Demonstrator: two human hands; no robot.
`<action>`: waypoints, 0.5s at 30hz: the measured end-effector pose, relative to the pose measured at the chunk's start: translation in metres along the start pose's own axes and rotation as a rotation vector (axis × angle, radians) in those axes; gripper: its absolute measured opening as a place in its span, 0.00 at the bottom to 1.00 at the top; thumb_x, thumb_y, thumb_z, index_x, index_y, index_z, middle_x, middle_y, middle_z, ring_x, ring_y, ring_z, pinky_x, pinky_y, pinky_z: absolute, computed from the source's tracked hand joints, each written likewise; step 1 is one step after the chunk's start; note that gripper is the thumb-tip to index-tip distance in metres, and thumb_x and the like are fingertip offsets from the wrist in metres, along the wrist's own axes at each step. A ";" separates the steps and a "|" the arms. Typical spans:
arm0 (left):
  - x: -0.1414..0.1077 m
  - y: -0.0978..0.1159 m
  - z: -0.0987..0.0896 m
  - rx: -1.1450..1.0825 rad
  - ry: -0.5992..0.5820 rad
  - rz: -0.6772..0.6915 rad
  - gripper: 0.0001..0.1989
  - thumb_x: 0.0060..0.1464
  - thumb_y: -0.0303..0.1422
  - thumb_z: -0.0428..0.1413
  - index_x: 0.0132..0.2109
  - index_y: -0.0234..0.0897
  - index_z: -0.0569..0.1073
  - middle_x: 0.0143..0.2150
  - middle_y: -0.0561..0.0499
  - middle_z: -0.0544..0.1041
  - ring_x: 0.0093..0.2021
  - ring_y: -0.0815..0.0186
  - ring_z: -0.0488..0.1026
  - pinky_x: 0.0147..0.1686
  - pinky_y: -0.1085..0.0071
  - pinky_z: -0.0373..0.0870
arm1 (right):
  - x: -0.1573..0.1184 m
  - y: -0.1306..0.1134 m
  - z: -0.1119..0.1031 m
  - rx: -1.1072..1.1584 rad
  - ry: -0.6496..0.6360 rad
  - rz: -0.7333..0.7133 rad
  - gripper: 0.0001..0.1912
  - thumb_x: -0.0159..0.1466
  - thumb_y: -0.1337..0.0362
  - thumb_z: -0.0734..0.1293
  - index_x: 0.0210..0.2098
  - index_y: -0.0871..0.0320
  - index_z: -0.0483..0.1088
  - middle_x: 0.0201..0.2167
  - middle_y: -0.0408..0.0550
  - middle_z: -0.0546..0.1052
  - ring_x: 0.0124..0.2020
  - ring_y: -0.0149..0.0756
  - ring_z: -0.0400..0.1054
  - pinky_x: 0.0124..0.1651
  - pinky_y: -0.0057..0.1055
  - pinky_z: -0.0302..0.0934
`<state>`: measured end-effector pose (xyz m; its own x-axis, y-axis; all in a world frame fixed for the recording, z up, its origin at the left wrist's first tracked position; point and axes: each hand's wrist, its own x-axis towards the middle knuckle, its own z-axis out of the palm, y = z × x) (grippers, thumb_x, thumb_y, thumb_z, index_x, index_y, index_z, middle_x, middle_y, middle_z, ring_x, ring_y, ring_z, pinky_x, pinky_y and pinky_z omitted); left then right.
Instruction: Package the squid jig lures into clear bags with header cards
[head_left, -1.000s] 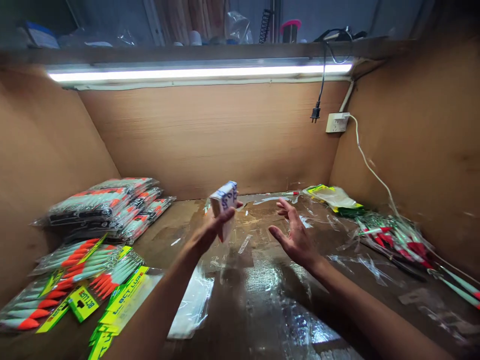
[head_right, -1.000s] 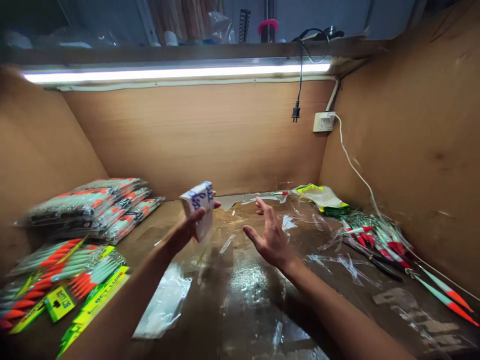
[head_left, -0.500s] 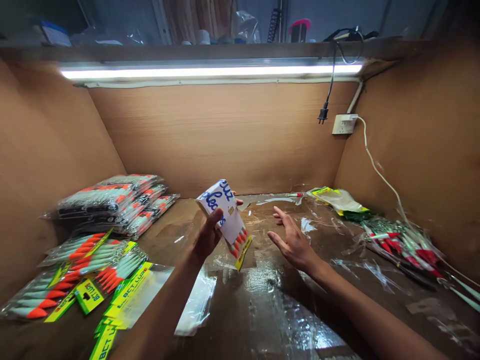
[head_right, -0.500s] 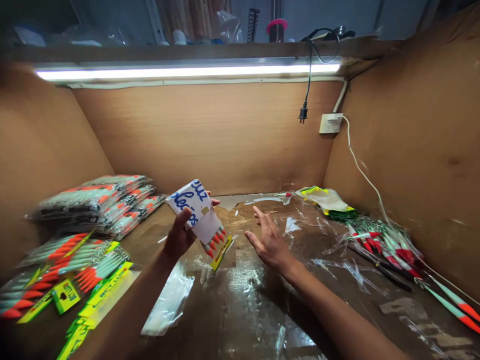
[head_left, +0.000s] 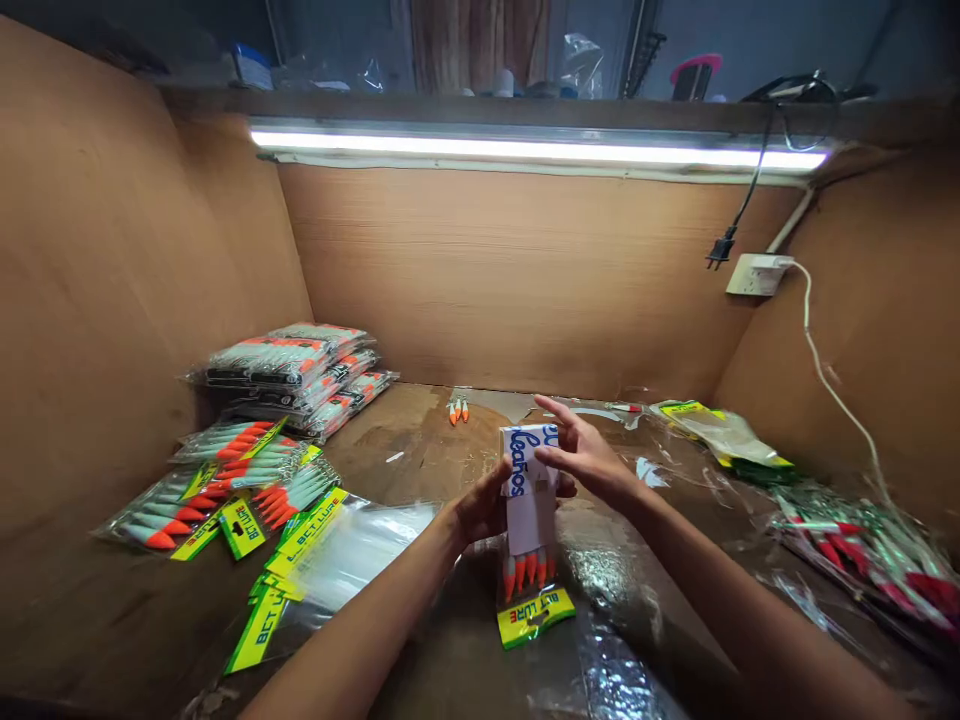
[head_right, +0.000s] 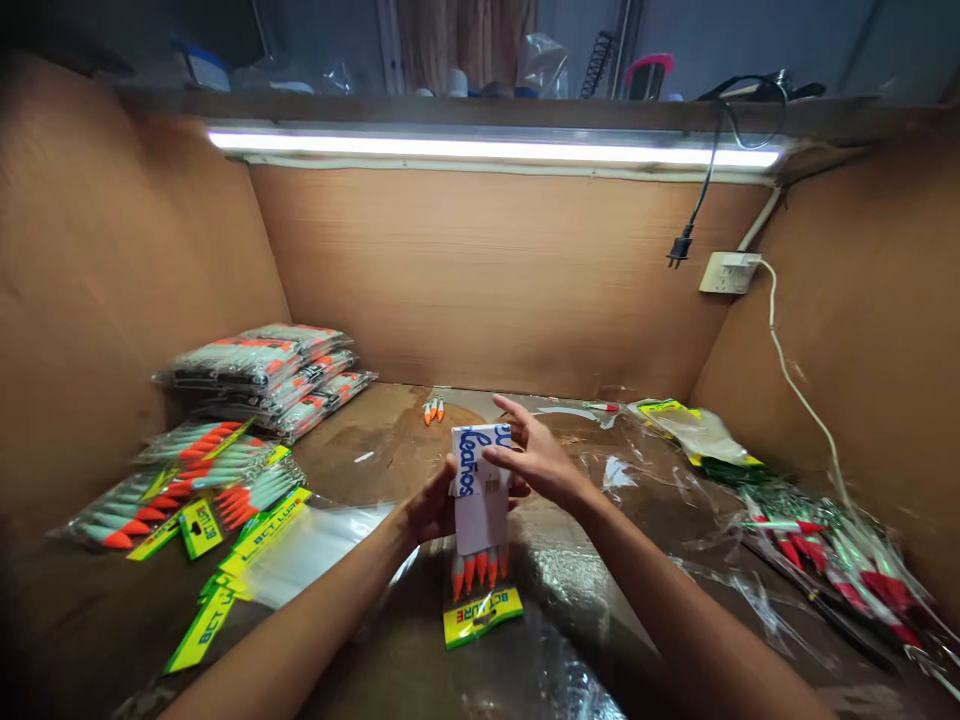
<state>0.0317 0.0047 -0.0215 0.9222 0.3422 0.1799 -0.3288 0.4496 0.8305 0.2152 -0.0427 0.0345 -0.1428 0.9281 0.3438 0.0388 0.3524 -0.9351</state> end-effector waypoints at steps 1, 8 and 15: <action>-0.001 0.000 -0.001 -0.008 -0.015 0.016 0.47 0.47 0.61 0.58 0.61 0.26 0.68 0.59 0.31 0.72 0.62 0.45 0.66 0.61 0.55 0.59 | 0.010 -0.010 0.004 0.010 -0.002 -0.001 0.44 0.56 0.55 0.75 0.67 0.54 0.56 0.42 0.50 0.78 0.39 0.39 0.73 0.42 0.34 0.67; -0.004 0.004 -0.005 -0.083 -0.019 0.100 0.50 0.49 0.66 0.50 0.65 0.28 0.64 0.64 0.29 0.66 0.65 0.42 0.61 0.62 0.51 0.56 | 0.037 -0.030 0.009 0.042 0.172 -0.107 0.33 0.57 0.57 0.75 0.60 0.55 0.66 0.37 0.46 0.79 0.36 0.35 0.71 0.41 0.30 0.65; -0.003 0.001 -0.008 -0.083 -0.041 0.076 0.49 0.48 0.66 0.49 0.60 0.26 0.70 0.60 0.28 0.70 0.62 0.42 0.65 0.59 0.52 0.60 | 0.022 -0.021 0.011 -0.063 0.121 -0.034 0.22 0.58 0.56 0.74 0.49 0.56 0.74 0.36 0.47 0.79 0.34 0.34 0.70 0.35 0.28 0.62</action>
<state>0.0271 0.0109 -0.0254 0.9009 0.3449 0.2634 -0.4123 0.4911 0.7673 0.2003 -0.0307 0.0605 -0.0250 0.9220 0.3863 0.0982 0.3868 -0.9169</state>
